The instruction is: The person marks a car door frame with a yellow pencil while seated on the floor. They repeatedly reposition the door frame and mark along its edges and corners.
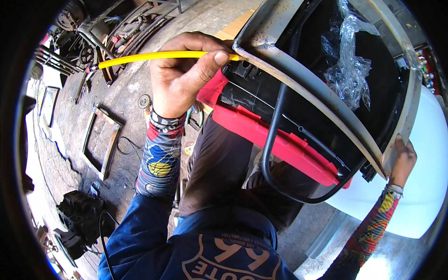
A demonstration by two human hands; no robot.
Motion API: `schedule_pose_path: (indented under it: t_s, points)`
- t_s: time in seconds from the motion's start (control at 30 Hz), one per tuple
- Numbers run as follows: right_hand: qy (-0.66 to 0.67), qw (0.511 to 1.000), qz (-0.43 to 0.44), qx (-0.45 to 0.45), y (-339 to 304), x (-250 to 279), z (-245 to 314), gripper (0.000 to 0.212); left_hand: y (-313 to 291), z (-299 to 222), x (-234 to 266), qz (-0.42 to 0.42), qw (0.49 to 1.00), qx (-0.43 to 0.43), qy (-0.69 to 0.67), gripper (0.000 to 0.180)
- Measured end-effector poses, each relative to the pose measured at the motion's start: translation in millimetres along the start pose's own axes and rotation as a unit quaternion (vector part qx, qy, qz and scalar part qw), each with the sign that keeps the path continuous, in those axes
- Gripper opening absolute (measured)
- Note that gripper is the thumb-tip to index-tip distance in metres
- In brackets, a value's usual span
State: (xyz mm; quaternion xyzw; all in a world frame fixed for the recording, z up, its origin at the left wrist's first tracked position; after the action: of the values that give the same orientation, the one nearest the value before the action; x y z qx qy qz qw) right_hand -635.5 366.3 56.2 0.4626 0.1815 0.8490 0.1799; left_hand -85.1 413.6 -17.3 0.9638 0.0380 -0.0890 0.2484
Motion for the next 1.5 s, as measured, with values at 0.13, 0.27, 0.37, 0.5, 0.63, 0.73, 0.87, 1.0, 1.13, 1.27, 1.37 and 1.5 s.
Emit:
schedule_pose_path:
  t_s: [0.13,0.27,0.37,0.5,0.63,0.73,0.87,1.0,1.13,1.27,1.37,1.5]
  points:
    - [-0.022,1.000,-0.010,0.010,0.1,-0.6,5.4,0.045,1.6,1.1,1.3,0.018,0.996,-0.047,0.071,0.008]
    - [-0.045,0.999,-0.015,-0.005,-4.6,-4.3,20.9,0.041,-8.6,-9.1,-1.8,-0.055,0.994,-0.079,0.058,0.008]
    - [-0.035,0.998,-0.052,-0.002,-13.8,-9.6,32.9,0.033,-29.2,-30.6,-14.3,-0.198,0.967,-0.094,0.127,0.007]
    - [0.017,0.998,-0.045,0.029,-13.7,-19.4,45.4,0.028,-46.9,-55.8,-75.2,-0.069,0.986,-0.120,0.097,0.008]
    - [-0.008,0.993,-0.077,0.088,-11.8,-29.6,54.2,0.026,-48.2,-61.5,-147.9,0.220,0.952,-0.153,0.149,0.024]
    - [-0.053,0.986,-0.104,0.119,-12.1,-35.1,55.9,0.029,-56.1,-48.4,-205.8,0.286,0.935,-0.158,0.137,0.031]
    - [-0.089,0.977,-0.129,0.143,-11.7,-40.4,56.3,0.026,-56.8,-32.7,-253.8,0.334,0.894,-0.226,0.194,0.033]
    - [-0.079,0.979,-0.165,0.089,-12.4,-52.5,55.9,0.024,-61.9,-23.7,-274.0,0.347,0.873,-0.221,0.260,0.040]
    - [-0.069,0.982,-0.152,0.088,-10.0,-56.5,60.8,0.024,-62.8,-19.0,-278.0,0.314,0.856,-0.271,0.309,0.038]
    - [-0.030,0.983,-0.170,0.068,-14.7,-56.2,67.6,0.018,-57.7,-10.0,-273.1,0.298,0.850,-0.280,0.332,0.030]
    - [-0.042,0.981,-0.173,0.076,-15.1,-56.5,70.4,0.017,-55.2,-4.1,-268.6,0.293,0.844,-0.289,0.345,0.031]
    - [-0.046,0.973,-0.204,0.094,-15.7,-57.0,70.7,0.016,-54.9,-1.3,-268.7,0.288,0.838,-0.314,0.341,0.034]
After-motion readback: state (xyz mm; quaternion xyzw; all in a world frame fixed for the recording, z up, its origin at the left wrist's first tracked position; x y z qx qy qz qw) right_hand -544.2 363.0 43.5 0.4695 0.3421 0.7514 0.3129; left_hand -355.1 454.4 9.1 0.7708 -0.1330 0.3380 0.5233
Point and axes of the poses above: each hand's wrist, its own y-axis towards the middle knuckle, its own x-axis out of the back of the hand, z = x × y, the point moved 3 cm from there along y, towards the middle knuckle, and after that the axes turned 13 degrees about x, right-handed, at the moved point
